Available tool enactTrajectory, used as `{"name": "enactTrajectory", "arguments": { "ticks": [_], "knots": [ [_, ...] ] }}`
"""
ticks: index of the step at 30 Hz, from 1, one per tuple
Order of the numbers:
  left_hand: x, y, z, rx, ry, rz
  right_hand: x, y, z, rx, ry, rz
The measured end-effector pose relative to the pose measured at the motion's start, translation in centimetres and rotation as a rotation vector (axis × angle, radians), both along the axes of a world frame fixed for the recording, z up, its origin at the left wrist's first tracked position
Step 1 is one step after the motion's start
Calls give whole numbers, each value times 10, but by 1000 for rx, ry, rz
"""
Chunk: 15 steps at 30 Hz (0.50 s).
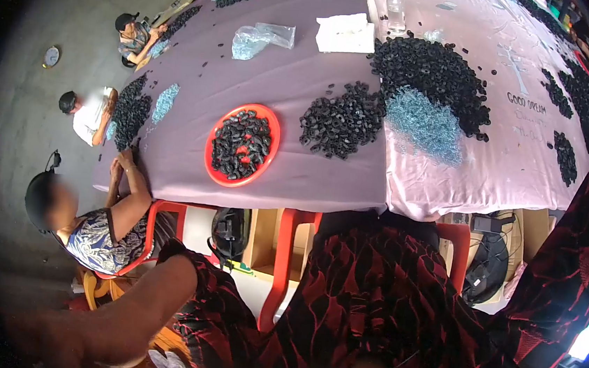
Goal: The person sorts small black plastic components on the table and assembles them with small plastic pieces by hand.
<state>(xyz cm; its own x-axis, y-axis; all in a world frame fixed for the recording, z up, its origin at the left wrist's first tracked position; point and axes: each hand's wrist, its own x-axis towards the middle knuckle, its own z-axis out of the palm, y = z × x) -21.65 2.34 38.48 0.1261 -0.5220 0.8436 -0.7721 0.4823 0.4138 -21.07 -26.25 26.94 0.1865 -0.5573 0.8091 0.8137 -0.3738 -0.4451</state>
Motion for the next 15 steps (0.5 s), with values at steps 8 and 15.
{"name": "enactTrajectory", "arguments": {
  "ticks": [8,15],
  "knots": [
    [6,-3,-7,-74,46,-57,-6,-10,-1,-31,47,-53],
    [-6,-6,-28,-192,125,-37,-14,-25,-1,-110,130,-33]
  ]
}}
